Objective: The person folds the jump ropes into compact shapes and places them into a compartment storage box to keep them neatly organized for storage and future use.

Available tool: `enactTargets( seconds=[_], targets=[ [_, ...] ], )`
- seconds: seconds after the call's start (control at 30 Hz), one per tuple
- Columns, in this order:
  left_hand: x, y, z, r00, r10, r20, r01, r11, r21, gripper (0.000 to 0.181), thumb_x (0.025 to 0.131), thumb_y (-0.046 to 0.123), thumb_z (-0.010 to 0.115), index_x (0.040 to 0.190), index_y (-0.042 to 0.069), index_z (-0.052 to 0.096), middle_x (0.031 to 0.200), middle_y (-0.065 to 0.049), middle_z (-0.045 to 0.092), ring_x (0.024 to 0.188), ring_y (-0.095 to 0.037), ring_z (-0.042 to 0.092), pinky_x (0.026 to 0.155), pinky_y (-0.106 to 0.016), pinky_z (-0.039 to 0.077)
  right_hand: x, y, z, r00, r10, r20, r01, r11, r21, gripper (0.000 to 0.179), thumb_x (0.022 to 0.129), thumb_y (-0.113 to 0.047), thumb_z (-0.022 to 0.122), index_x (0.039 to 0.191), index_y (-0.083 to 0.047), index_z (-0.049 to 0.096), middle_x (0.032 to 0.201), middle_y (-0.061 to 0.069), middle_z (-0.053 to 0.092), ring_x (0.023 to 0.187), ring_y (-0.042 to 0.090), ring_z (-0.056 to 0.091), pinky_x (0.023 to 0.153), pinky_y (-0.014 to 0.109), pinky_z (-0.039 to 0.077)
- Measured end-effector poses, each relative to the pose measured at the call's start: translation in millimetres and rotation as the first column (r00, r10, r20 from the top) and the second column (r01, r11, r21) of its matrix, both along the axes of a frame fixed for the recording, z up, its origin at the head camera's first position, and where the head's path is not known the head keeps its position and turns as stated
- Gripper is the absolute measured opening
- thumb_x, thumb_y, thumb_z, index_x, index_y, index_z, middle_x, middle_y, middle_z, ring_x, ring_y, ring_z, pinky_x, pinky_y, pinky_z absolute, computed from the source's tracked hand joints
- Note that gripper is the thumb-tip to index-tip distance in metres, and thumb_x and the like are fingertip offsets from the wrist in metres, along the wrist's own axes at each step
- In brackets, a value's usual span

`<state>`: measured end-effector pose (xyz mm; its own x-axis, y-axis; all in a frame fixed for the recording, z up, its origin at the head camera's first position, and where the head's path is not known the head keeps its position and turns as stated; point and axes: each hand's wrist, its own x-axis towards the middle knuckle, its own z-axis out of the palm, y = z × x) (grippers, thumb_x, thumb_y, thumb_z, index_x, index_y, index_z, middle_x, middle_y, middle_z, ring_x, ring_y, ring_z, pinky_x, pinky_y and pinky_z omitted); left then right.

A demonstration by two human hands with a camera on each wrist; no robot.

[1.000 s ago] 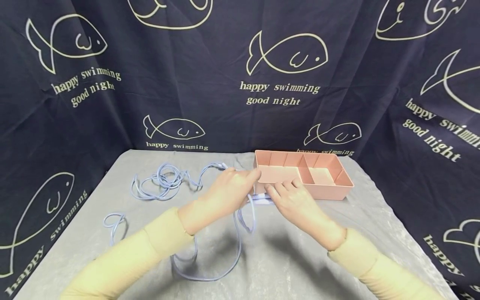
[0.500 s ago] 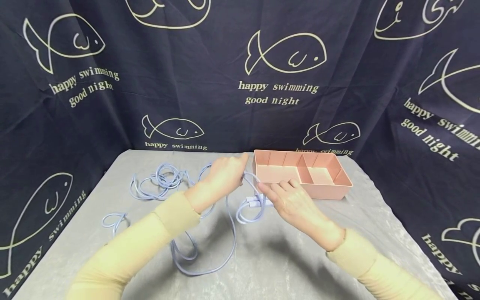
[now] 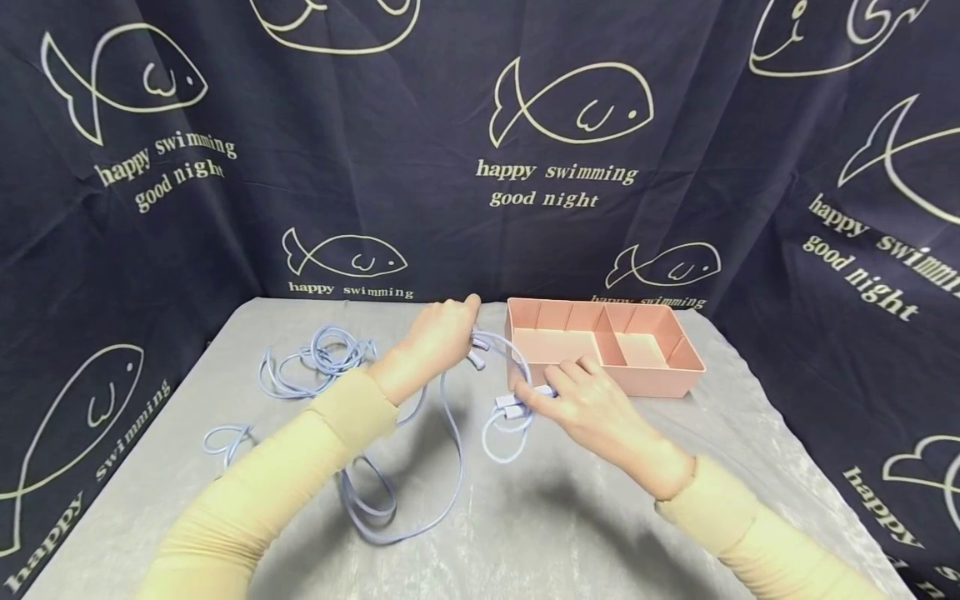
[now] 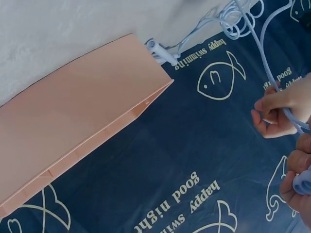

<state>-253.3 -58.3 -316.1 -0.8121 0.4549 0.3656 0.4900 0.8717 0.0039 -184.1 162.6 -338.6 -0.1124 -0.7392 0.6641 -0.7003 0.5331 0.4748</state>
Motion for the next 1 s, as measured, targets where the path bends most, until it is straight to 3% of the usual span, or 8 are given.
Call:
enactTargets(
  seconds=[0.27, 0.5, 0.63, 0.8, 1.0],
  targets=[
    [0.2, -8.6, -14.5, 0.996, -0.07, -0.055, 0.071, 0.997, 0.025, 0.014, 0.079, 0.007, 0.067, 0.087, 0.01, 0.055, 0.074, -0.003, 0.068, 0.063, -0.025, 0.065, 0.057, -0.04, 0.049, -4.6, 7.5, -1.7, 0.997, -0.053, 0.06, 0.054, 0.998, -0.018, 0.025, 0.101, -0.011, 0.031, 0.097, -0.005, 0.056, 0.071, 0.006, 0.044, 0.061, 0.024, 0.042, 0.059, 0.035, 0.033],
    [9.5, -4.7, -35.1, 0.996, -0.083, -0.042, 0.079, 0.993, -0.091, 0.013, 0.081, 0.008, 0.063, 0.092, 0.008, 0.055, 0.073, -0.004, 0.068, 0.066, -0.024, 0.066, 0.063, -0.038, 0.046, -5.0, 8.6, 0.3, 0.987, -0.133, 0.094, 0.141, 0.986, -0.084, 0.014, 0.094, -0.006, 0.04, 0.098, 0.002, 0.05, 0.074, 0.01, 0.049, 0.064, 0.026, 0.046, 0.058, 0.035, 0.029],
    [17.7, 0.8, -47.8, 0.994, -0.095, -0.047, 0.087, 0.986, -0.139, 0.012, 0.082, 0.008, 0.061, 0.092, 0.009, 0.055, 0.069, -0.003, 0.066, 0.063, -0.022, 0.063, 0.063, -0.036, 0.044, -5.4, 8.3, 3.4, 0.974, -0.195, 0.119, 0.212, 0.966, -0.149, 0.015, 0.088, -0.005, 0.047, 0.099, 0.004, 0.049, 0.078, 0.013, 0.053, 0.068, 0.029, 0.05, 0.059, 0.037, 0.029],
    [31.4, 7.9, -55.9, 0.988, -0.135, -0.077, 0.118, 0.976, -0.184, 0.015, 0.077, 0.008, 0.065, 0.089, 0.009, 0.055, 0.065, -0.001, 0.063, 0.061, -0.021, 0.062, 0.06, -0.034, 0.044, -6.9, 8.8, 6.7, 0.953, -0.281, 0.114, 0.297, 0.94, -0.168, 0.014, 0.089, -0.004, 0.046, 0.1, 0.004, 0.048, 0.076, 0.014, 0.05, 0.066, 0.03, 0.048, 0.059, 0.037, 0.03],
    [51.7, 17.6, -53.4, 0.979, -0.182, -0.092, 0.15, 0.948, -0.28, 0.014, 0.077, 0.015, 0.066, 0.088, 0.014, 0.057, 0.067, 0.002, 0.064, 0.061, -0.018, 0.059, 0.058, -0.029, 0.036, -11.8, 9.9, 6.6, 0.907, -0.4, 0.135, 0.419, 0.893, -0.166, 0.015, 0.094, -0.005, 0.033, 0.094, 0.004, 0.045, 0.07, 0.013, 0.043, 0.06, 0.029, 0.041, 0.056, 0.038, 0.028]
  ],
)
